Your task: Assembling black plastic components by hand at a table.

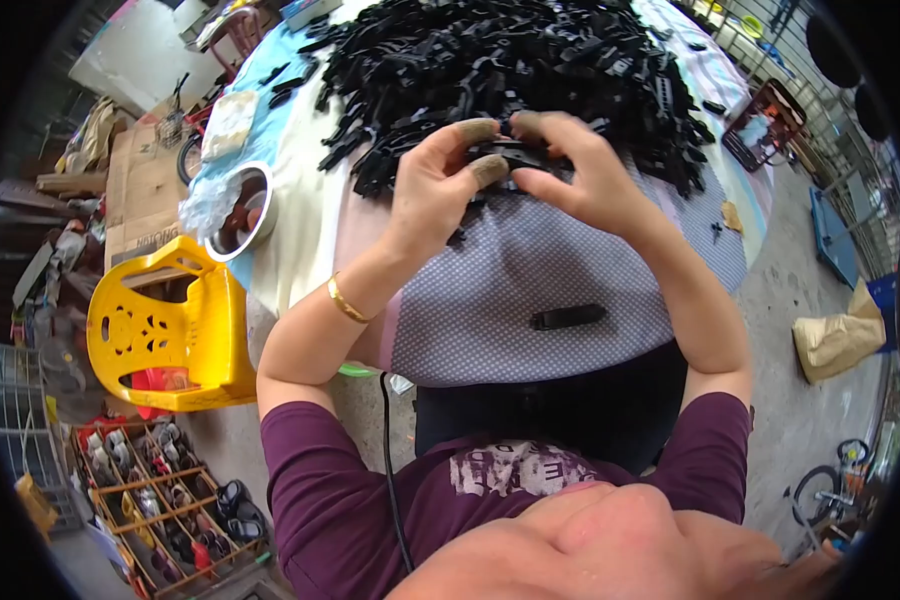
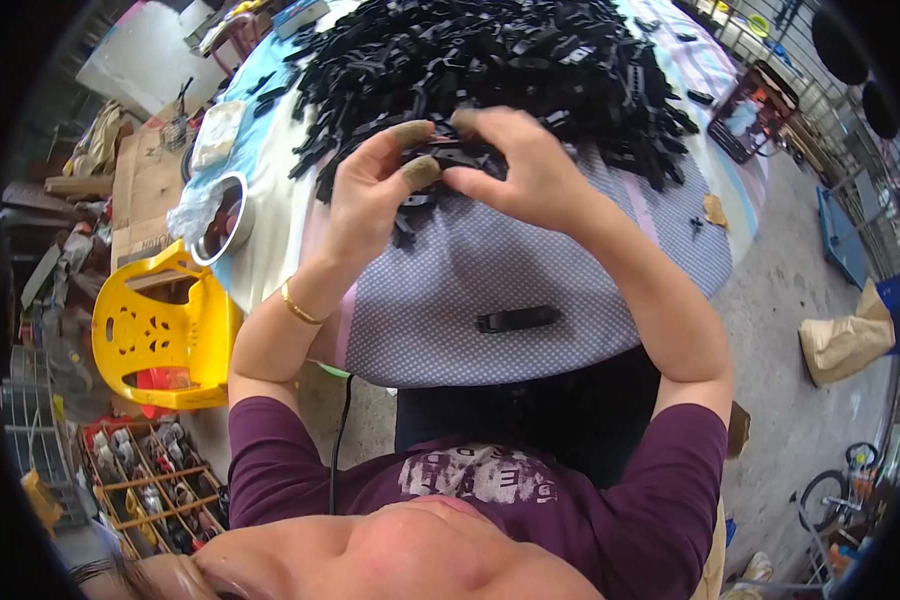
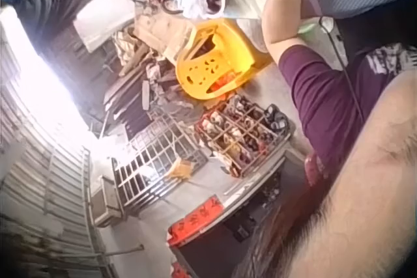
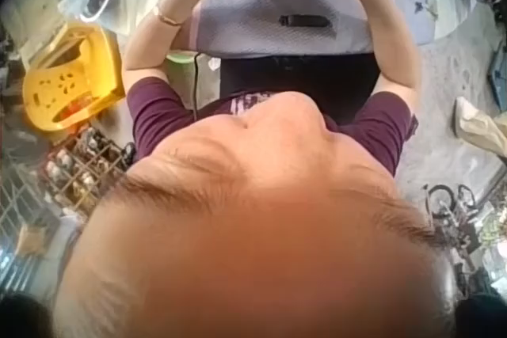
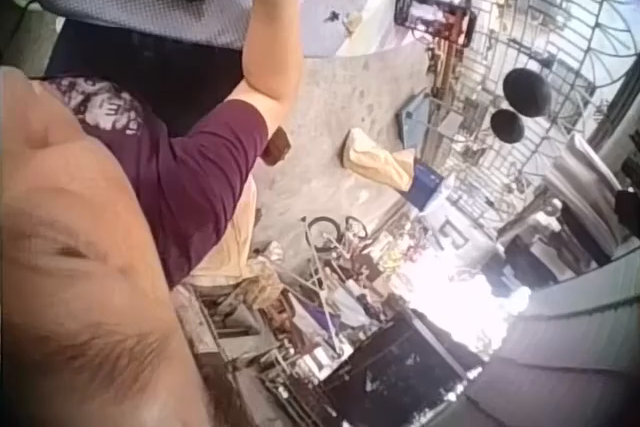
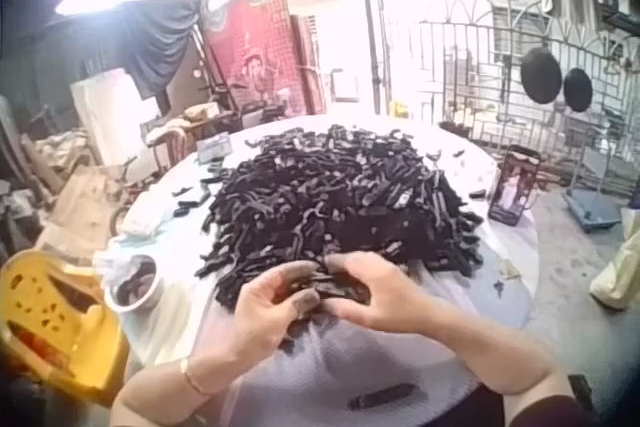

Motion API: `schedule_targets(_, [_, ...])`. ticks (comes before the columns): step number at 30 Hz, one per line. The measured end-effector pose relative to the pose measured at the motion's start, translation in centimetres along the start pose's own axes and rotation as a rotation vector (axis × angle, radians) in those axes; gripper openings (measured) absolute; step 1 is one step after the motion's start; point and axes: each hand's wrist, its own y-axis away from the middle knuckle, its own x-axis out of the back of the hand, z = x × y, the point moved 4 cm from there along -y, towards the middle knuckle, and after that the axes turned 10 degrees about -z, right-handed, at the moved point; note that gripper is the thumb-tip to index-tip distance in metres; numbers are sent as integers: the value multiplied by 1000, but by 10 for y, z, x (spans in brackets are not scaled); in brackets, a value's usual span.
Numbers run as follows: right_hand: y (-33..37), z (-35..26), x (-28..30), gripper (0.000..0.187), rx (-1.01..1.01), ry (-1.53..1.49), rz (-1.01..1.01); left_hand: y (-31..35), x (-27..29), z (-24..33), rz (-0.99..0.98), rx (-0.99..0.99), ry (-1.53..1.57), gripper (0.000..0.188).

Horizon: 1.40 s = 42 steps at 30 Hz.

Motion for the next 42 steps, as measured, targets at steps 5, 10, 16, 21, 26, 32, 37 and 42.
schedule_targets(5, [1, 4, -1, 41, -79, -323, -162, 2, -6, 9, -10, -81, -204, 32])
schedule_targets(10, [4, 1, 2, 29, -29, -301, -98, 2, -7, 15, -54, -97, -245, 32])
schedule_targets(16, [-1, 32, 12, 24, -71, -313, -125, 10, -32, 2, -403, 145, -213, 31])
schedule_targets(21, [6, 24, -8, 33, 54, 360, -190, 17, -49, 18, -534, -290, -956, 36])
schedule_targets(26, [1, 11, -11, 35, -98, 334, -282, 0, 7, 28, 7, -71, -1382, 42])
schedule_targets(32, [1, 21, 13, 30, -70, 17, -166, -6, 20, 13, -67, 93, -1308, 46])
schedule_targets(37, [3, 23, 6, 26, -49, -100, -120, -9, 14, 7, -129, 162, -1245, 40])
schedule_targets(42, [-1, 8, -2, 29, 20, -203, 51, -8, 5, 7, -156, -346, -1550, 27])
